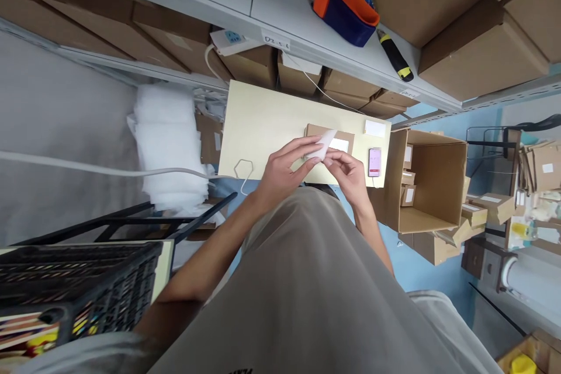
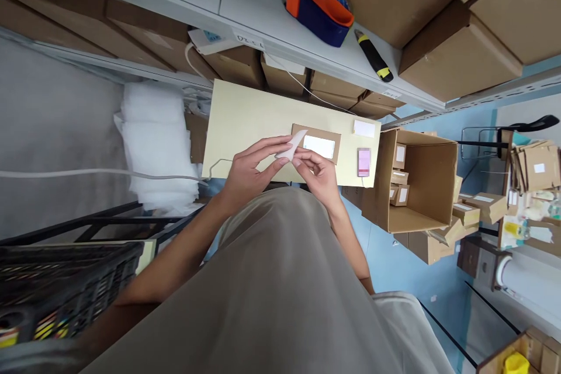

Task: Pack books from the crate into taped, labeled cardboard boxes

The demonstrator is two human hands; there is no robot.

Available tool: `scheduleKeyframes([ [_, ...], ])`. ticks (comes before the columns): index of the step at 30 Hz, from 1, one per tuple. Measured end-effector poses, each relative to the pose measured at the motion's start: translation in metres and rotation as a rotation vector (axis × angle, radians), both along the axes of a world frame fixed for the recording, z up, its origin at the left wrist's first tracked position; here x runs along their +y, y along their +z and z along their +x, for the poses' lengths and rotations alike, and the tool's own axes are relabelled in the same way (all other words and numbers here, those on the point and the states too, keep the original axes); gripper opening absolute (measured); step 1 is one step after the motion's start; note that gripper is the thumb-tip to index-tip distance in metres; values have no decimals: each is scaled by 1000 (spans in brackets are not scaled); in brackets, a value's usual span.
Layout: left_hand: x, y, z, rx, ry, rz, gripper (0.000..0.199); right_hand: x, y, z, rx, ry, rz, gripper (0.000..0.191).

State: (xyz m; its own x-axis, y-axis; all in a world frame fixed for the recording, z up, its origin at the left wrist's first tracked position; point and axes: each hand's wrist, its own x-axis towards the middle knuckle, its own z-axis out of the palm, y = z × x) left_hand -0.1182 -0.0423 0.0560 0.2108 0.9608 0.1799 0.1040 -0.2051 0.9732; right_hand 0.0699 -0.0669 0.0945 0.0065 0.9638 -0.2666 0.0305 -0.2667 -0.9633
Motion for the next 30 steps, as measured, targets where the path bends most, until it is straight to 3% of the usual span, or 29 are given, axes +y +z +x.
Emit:
scheduleKeyframes([
  [12, -4, 6, 11, -8, -68, -36, 38, -4, 2, 14, -127, 67, 124, 30],
  [21, -6, -1, 19, -25, -112, -49, 44, -4, -1, 23, -225, 123, 193, 30],
  [27, -9, 7, 23, -86, -64, -138, 42, -3, -1, 24, -222, 149, 249, 25],
  [30, -12, 12, 25, -186, -24, -275, 43, -1, -1, 23, -238, 163, 265, 23],
])
